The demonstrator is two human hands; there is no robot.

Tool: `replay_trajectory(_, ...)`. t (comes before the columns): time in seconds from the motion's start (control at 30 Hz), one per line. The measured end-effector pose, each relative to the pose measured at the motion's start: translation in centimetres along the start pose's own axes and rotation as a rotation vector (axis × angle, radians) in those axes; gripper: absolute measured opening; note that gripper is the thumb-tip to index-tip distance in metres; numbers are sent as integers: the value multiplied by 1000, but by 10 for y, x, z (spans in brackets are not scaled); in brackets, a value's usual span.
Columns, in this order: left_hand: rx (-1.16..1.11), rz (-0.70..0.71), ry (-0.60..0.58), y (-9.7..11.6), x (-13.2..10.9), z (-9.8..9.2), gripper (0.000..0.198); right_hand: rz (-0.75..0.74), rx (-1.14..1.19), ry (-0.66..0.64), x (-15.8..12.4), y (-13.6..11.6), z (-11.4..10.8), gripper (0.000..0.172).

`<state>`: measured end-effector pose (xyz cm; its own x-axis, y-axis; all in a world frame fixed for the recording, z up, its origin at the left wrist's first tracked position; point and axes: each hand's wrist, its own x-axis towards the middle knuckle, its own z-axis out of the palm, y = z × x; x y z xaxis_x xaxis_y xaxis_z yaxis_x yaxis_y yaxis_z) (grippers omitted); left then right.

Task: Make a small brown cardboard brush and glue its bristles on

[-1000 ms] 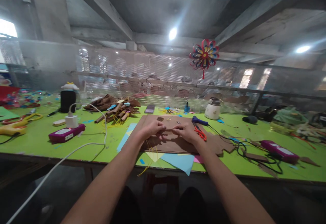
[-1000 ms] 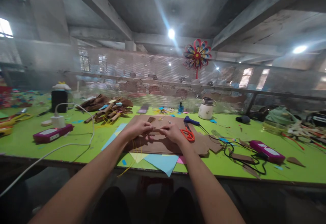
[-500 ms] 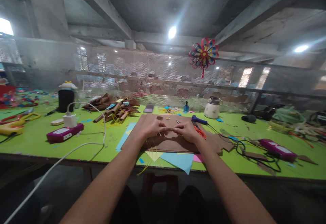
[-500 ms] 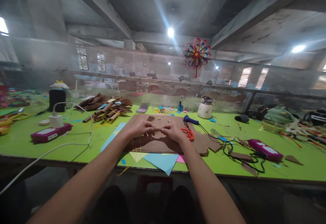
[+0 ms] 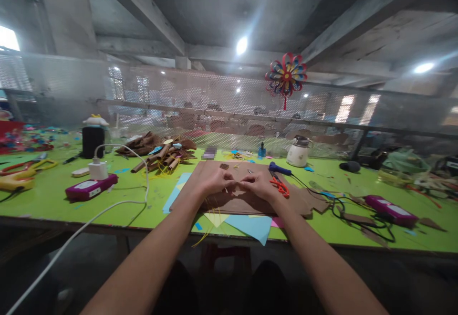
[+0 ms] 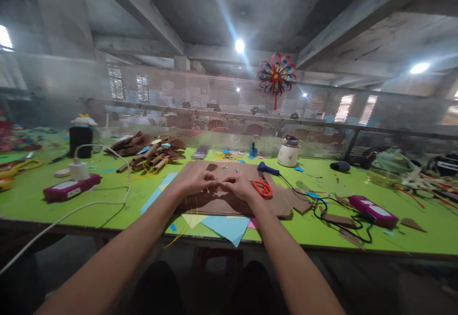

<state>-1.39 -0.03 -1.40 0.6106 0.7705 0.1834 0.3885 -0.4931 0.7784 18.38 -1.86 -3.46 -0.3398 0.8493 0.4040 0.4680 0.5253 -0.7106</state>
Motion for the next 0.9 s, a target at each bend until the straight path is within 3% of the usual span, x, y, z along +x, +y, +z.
replay_trajectory(0.53, 94, 50, -7, 5, 0, 2, 17, -53, 1, -9, 3, 7, 5, 30)
replay_trajectory(0.73, 120, 5, -150, 9, 0, -3, 25, -24, 7, -42, 2, 4, 2, 26)
replay_trajectory(0.9, 136, 32, -120, 8, 0, -3, 22, 30, 44, 5, 2, 6, 1, 25)
